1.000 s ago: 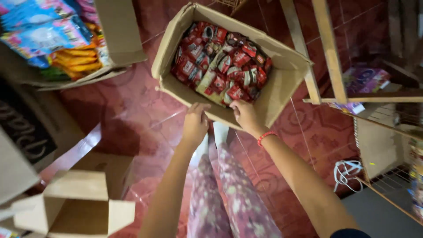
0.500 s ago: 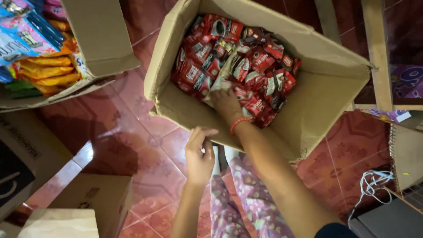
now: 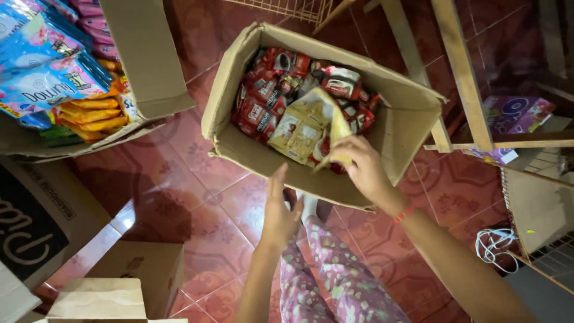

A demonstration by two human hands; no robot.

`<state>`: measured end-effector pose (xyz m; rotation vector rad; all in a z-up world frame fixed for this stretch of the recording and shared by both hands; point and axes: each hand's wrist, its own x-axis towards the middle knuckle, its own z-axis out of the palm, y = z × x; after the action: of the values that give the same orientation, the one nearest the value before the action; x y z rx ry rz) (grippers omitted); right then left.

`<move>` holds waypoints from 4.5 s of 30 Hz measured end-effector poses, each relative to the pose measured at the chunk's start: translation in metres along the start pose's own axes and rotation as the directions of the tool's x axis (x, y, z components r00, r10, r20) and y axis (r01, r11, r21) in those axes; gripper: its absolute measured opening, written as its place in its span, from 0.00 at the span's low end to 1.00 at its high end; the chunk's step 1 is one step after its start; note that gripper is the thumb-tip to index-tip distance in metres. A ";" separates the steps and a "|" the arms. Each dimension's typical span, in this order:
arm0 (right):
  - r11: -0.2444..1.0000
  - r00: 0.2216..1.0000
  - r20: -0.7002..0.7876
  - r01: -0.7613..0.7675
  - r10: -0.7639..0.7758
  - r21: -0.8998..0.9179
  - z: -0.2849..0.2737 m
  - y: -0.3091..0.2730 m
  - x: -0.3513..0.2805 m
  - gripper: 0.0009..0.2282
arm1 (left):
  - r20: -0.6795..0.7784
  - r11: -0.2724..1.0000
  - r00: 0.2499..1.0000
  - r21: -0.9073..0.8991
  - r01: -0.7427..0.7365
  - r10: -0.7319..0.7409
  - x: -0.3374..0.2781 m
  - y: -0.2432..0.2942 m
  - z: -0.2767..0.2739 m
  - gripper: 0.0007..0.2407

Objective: Sort grocery items from boxes and organize them onto display shelves and racks.

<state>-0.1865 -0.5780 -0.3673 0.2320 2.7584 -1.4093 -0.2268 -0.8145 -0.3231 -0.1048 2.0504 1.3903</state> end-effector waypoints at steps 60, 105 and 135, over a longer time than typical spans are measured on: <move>0.668 0.958 -0.266 0.266 -0.104 0.695 -0.309 -0.440 -0.144 0.16 | 0.136 0.546 0.543 0.025 -0.838 0.828 -0.279 0.406 -0.107 0.47; 0.835 0.789 -0.595 0.425 -0.153 0.349 -0.302 -0.460 -0.152 0.07 | 0.240 0.738 0.699 -0.275 -0.616 0.674 -0.254 0.403 -0.099 0.21; 0.887 0.753 -0.624 0.415 -0.210 0.202 -0.228 -0.352 -0.146 0.11 | 0.266 0.737 0.688 -0.284 -0.613 0.675 -0.311 0.459 -0.141 0.21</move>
<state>-0.0859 -0.6139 0.0642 0.2499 3.1208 -2.2398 -0.2347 -0.8231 0.2491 0.8335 1.7053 1.8386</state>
